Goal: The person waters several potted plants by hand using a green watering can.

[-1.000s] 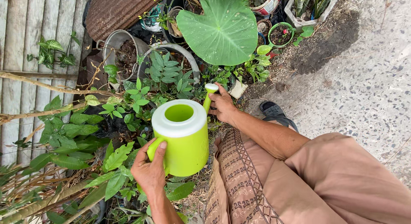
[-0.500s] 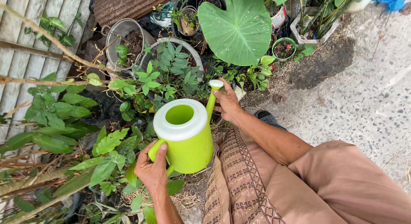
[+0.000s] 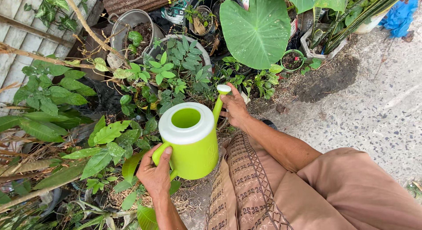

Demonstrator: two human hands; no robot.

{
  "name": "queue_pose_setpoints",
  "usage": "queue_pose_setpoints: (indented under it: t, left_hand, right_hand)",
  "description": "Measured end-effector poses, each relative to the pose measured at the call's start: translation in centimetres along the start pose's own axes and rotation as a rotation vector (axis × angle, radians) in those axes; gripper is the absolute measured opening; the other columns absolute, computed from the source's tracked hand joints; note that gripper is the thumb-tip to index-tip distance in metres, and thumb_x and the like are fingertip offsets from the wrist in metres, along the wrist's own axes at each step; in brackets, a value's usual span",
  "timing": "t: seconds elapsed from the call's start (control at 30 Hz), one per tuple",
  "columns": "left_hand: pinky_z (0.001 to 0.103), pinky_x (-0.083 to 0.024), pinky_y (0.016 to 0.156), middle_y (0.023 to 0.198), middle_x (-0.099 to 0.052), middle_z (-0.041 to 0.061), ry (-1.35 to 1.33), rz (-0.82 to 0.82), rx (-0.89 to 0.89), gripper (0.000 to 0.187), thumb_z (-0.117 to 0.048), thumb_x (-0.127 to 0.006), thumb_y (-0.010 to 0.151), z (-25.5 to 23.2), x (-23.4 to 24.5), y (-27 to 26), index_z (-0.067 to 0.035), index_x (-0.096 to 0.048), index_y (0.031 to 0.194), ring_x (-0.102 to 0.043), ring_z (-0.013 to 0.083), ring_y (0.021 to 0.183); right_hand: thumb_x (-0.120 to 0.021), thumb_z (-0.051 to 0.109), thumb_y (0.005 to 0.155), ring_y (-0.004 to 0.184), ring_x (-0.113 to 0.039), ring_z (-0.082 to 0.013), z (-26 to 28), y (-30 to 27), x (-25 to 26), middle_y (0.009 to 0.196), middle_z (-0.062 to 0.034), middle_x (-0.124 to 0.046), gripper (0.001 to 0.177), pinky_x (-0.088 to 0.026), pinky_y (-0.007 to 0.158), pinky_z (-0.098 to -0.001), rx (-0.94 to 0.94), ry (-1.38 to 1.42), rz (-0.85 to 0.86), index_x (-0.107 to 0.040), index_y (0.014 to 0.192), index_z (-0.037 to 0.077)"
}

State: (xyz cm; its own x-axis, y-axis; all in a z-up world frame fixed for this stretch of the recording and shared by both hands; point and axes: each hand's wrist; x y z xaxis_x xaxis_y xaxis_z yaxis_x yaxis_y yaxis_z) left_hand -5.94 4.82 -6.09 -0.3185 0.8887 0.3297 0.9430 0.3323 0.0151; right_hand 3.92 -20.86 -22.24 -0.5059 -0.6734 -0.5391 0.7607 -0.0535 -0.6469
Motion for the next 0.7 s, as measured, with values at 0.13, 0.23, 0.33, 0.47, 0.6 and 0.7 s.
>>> queue_pose_setpoints:
  t: [0.13, 0.23, 0.33, 0.47, 0.6, 0.7]
  left_hand:
    - [0.025, -0.059, 0.075, 0.100, -0.077, 0.011, 0.007, 0.005, 0.014, 0.033, -0.009, -0.083, 0.085, -0.3, -0.1, 0.2, 0.001, -0.074, 0.115, -0.070, 0.0115, 0.084]
    - [0.025, -0.059, 0.074, 0.099, -0.078, 0.012, 0.001, 0.019, 0.017, 0.034, -0.008, -0.083, 0.085, -1.0, -0.6, 0.3, 0.001, -0.074, 0.116, -0.070, 0.0119, 0.084]
    - [0.025, -0.060, 0.072, 0.098, -0.078, 0.012, 0.047, 0.037, 0.030, 0.033, -0.008, -0.082, 0.085, -2.0, -1.0, 0.7, 0.001, -0.074, 0.115, -0.072, 0.0120, 0.082]
    - [0.025, -0.059, 0.069, 0.095, -0.079, 0.013, 0.080, 0.079, 0.065, 0.034, -0.008, -0.082, 0.085, -3.8, -1.8, 1.3, 0.002, -0.074, 0.117, -0.072, 0.0117, 0.080]
    - [0.024, -0.058, 0.073, 0.098, -0.078, 0.012, 0.053, 0.143, 0.053, 0.034, -0.007, -0.081, 0.087, -5.0, -2.7, 2.0, 0.003, -0.073, 0.119, -0.070, 0.0103, 0.082]
    - [0.024, -0.058, 0.073, 0.098, -0.079, 0.012, 0.101, 0.170, 0.044, 0.035, -0.007, -0.081, 0.086, -5.4, -3.3, 2.8, 0.003, -0.073, 0.118, -0.072, 0.0106, 0.082]
  right_hand:
    - [-0.059, 0.012, 0.100, 0.097, -0.061, -0.0197, -0.1, 0.2, 0.1, 0.122, -0.0051, -0.058, 0.068, -0.058, 0.085, -0.0502, -0.012, -0.005, 0.000, -0.034, 0.158, 0.036]
    - [-0.059, 0.011, 0.100, 0.100, -0.062, -0.0207, -0.1, 0.3, 0.2, 0.124, -0.0056, -0.058, 0.069, -0.058, 0.088, -0.0517, -0.028, 0.028, 0.006, -0.032, 0.158, 0.037]
    - [-0.058, 0.010, 0.099, 0.103, -0.063, -0.0221, 0.1, 0.5, 0.2, 0.127, -0.0058, -0.058, 0.070, -0.058, 0.092, -0.0540, -0.049, 0.050, -0.001, -0.031, 0.158, 0.038]
    - [-0.058, 0.010, 0.099, 0.104, -0.064, -0.0227, 0.1, 1.0, 0.3, 0.128, -0.0066, -0.058, 0.070, -0.058, 0.093, -0.0554, -0.074, 0.083, -0.022, -0.032, 0.158, 0.038]
    - [-0.058, 0.010, 0.100, 0.103, -0.064, -0.0246, -0.3, 1.7, 0.7, 0.127, -0.0083, -0.060, 0.070, -0.056, 0.092, -0.0563, -0.102, 0.135, -0.024, -0.033, 0.158, 0.038]
    - [-0.058, 0.011, 0.099, 0.104, -0.065, -0.0250, -0.7, 2.2, 0.7, 0.128, -0.0062, -0.061, 0.072, -0.054, 0.092, -0.0568, -0.135, 0.159, -0.037, -0.030, 0.158, 0.041]
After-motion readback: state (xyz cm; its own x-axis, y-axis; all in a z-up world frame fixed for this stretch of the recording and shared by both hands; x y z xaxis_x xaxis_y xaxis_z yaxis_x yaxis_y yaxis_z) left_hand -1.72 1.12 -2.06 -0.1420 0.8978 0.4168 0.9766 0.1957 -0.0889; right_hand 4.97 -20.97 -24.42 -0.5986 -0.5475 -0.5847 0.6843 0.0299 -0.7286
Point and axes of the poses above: each hand's wrist, its own y-axis towards the middle knuckle, its own x-axis out of the back of the hand, z = x × y
